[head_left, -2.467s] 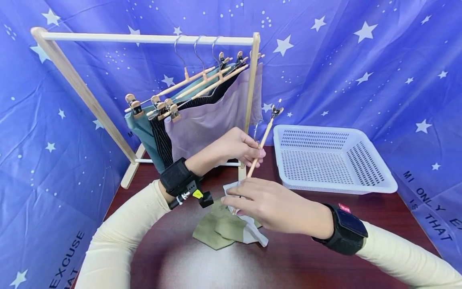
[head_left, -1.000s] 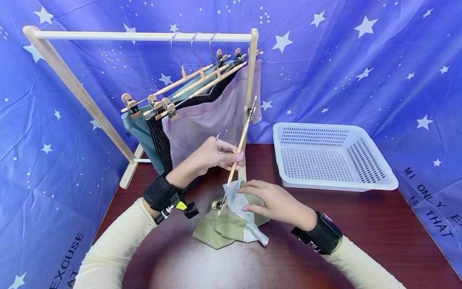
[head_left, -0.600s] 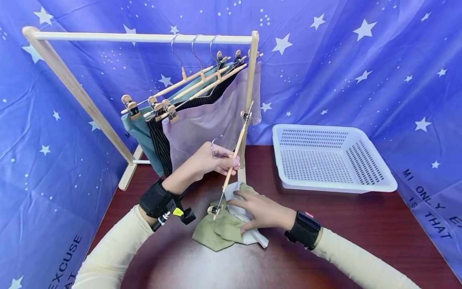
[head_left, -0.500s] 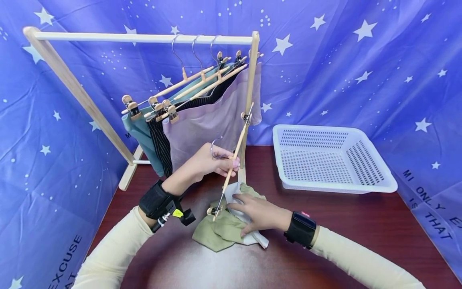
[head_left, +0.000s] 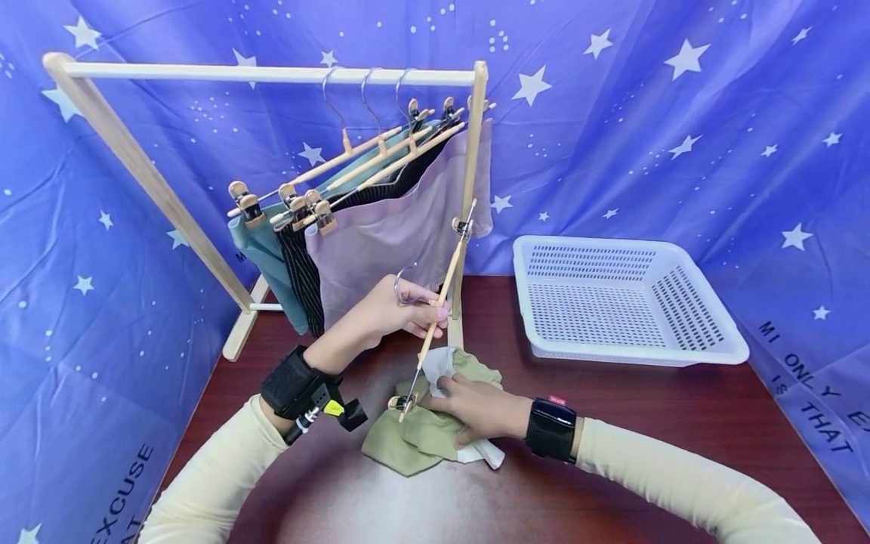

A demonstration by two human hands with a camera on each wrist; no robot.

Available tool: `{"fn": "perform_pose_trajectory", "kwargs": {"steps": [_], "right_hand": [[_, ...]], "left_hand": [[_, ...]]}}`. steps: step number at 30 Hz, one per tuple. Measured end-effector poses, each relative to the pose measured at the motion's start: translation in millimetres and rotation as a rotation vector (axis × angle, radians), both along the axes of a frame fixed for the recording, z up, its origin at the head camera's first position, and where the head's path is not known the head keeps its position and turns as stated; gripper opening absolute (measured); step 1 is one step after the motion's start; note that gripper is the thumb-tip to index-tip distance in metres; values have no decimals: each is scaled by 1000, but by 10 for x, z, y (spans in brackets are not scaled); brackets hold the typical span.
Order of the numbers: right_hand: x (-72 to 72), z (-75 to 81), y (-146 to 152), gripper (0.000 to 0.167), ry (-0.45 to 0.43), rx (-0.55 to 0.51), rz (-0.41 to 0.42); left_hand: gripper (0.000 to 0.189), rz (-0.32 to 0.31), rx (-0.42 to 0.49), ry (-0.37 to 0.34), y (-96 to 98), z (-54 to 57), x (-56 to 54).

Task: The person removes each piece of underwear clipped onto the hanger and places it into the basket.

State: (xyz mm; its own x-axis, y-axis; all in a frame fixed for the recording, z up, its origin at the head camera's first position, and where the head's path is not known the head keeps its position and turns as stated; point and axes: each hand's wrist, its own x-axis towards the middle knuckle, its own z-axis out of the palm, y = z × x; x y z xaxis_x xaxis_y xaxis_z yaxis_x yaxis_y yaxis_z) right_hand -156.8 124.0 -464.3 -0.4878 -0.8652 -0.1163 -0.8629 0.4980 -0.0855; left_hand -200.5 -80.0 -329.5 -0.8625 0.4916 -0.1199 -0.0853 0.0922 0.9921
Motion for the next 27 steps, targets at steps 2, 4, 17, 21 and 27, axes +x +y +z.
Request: {"fn": "perform_pose_trajectory", "kwargs": {"steps": [2,4,17,21,27], "right_hand": [[-7,-5,-3,77,25,0,17],[-12,-11,-3,71,47,1,39],[28,-32,-7,27,93,8,117],[-23,-10,11,29,67,20,116],[-68,175,71,35,16,3,89]], "left_hand": [[26,-2,9,-3,7,-7,3],[27,-2,11,-2,16,-18,4],[26,-8,-5,3,57,-64,21],[25,-15,-8,8,70,-64,35],[26,-17,-12,8,64,-72,49]]}}
